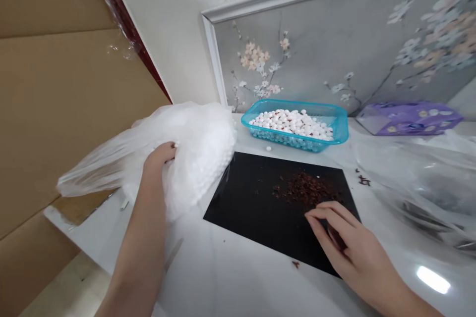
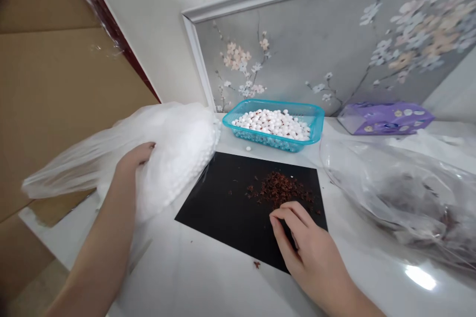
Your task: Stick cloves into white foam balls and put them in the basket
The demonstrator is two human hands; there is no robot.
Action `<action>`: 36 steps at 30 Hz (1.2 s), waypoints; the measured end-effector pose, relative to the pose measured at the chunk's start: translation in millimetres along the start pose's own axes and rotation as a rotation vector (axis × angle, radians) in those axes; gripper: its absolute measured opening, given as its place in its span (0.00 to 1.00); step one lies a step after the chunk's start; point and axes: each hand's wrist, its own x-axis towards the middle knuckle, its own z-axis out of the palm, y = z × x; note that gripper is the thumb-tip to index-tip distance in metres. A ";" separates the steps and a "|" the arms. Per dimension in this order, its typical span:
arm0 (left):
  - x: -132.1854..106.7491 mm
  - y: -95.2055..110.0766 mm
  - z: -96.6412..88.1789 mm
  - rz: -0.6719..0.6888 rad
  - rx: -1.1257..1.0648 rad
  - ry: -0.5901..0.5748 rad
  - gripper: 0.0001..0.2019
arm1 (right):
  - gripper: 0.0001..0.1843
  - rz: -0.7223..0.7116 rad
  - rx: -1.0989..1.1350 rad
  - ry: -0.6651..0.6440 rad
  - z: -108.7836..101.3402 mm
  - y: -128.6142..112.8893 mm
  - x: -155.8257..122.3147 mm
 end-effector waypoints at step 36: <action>-95.4 77.9 -49.2 0.336 -0.074 0.018 0.14 | 0.09 0.063 0.003 0.020 -2.8 -2.4 5.3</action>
